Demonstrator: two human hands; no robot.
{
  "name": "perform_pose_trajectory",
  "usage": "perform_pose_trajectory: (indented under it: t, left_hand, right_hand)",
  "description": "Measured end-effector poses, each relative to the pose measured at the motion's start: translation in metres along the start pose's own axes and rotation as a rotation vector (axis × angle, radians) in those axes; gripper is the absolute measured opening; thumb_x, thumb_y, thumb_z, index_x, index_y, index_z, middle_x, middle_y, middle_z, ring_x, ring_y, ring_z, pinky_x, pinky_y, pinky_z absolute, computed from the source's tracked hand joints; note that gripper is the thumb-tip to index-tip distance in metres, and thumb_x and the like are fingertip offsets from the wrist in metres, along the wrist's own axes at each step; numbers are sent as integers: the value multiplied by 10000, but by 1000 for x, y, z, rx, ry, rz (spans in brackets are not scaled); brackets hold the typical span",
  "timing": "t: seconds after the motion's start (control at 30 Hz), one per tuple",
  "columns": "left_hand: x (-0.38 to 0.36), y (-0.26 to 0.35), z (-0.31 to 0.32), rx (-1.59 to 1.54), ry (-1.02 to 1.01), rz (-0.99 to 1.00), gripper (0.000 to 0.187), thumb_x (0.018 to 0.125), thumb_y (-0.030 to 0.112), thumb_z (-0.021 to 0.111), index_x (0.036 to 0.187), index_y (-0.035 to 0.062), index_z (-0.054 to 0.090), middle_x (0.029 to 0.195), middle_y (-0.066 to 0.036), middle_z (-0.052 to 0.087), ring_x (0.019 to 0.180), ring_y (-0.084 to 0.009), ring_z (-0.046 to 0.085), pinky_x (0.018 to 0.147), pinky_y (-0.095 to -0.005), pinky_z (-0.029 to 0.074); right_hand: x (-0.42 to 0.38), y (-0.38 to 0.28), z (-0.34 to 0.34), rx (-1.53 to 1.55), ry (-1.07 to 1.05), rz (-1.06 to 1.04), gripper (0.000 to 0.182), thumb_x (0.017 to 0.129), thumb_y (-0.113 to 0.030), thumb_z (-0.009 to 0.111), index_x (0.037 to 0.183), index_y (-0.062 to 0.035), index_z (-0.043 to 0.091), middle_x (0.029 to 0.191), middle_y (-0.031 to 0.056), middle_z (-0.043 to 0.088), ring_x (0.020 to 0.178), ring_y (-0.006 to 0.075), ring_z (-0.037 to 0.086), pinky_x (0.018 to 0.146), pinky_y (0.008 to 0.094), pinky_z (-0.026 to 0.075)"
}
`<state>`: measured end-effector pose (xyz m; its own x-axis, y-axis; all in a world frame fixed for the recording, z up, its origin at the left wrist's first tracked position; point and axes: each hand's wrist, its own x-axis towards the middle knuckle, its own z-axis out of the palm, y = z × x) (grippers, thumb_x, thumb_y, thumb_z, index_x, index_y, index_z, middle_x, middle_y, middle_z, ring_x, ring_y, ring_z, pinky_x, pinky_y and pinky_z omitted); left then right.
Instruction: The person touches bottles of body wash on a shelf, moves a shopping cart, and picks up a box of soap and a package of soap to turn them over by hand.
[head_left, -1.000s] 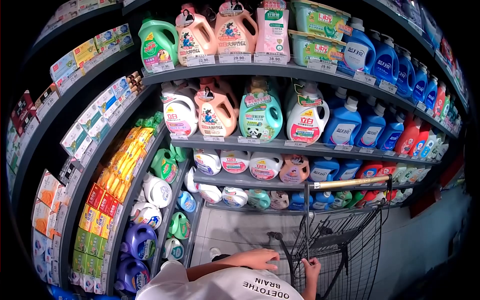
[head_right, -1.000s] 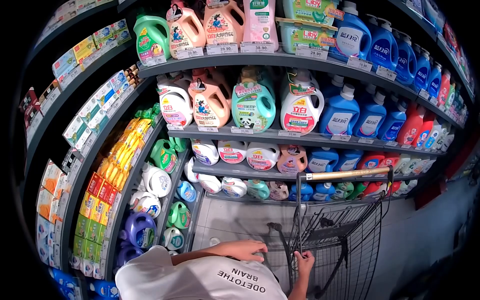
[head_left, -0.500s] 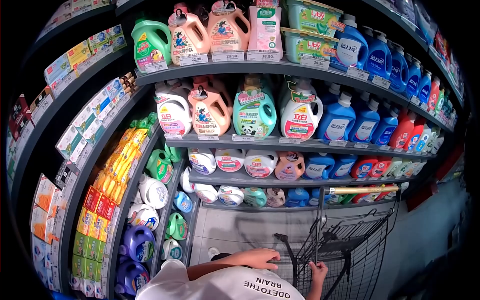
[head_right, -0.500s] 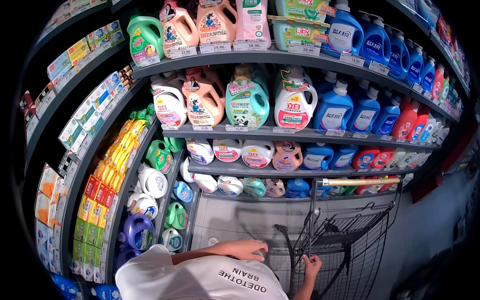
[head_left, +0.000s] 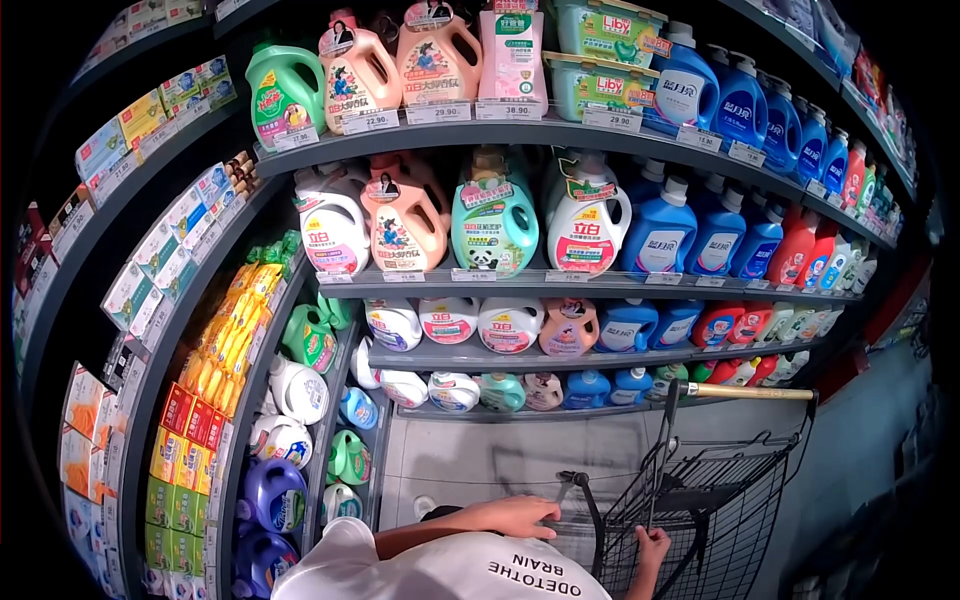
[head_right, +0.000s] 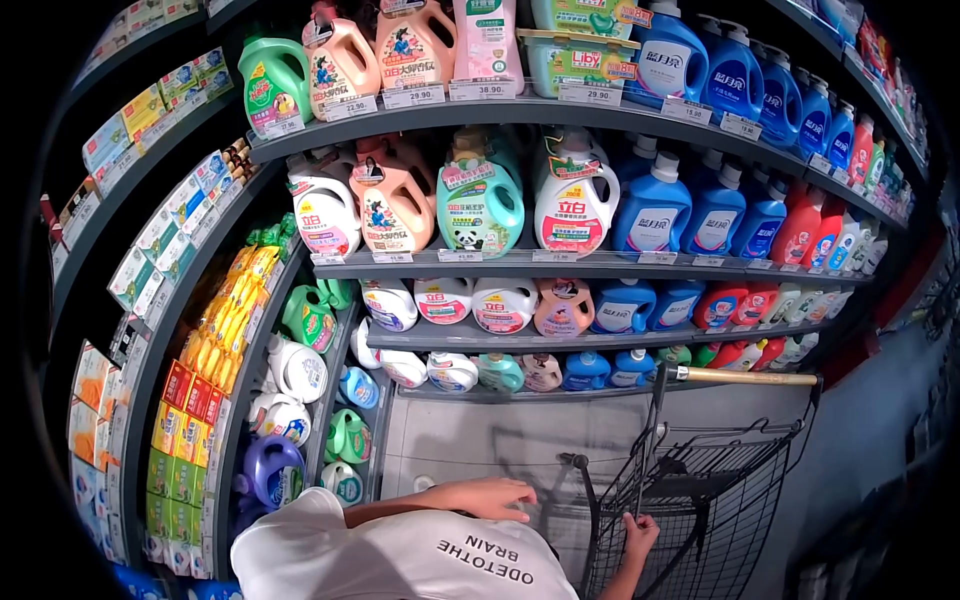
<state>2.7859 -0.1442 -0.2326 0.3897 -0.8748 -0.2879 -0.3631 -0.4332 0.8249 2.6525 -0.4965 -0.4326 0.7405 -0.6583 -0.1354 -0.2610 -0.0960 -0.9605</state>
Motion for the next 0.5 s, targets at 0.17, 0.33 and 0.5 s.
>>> perform_pose_trajectory:
  t: [0.17,0.33,0.5]
  left_hand:
    - [2,-7,2,14,-10,16,423,878,358,531,1117,11,488,1143,-169,523,1020,-309,536,862,-389,415]
    - [1,-14,3,-13,14,8,414,871,357,542,1097,15,491,1116,-163,529,996,-309,543,839,-392,424]
    - [3,-10,4,-26,28,-12,411,853,359,556,1065,11,504,1057,-150,560,1004,-314,530,824,-399,424]
  right_hand:
    - [-3,2,-2,-295,91,6,314,687,-122,755,648,-5,466,583,34,465,533,116,420,498,279,363]
    - [-24,-7,9,-471,174,-137,311,699,-150,726,796,47,507,689,117,553,573,207,496,558,328,426]
    - [-47,-24,12,-383,141,-134,308,713,-127,688,880,63,512,741,161,579,642,262,553,611,357,448]
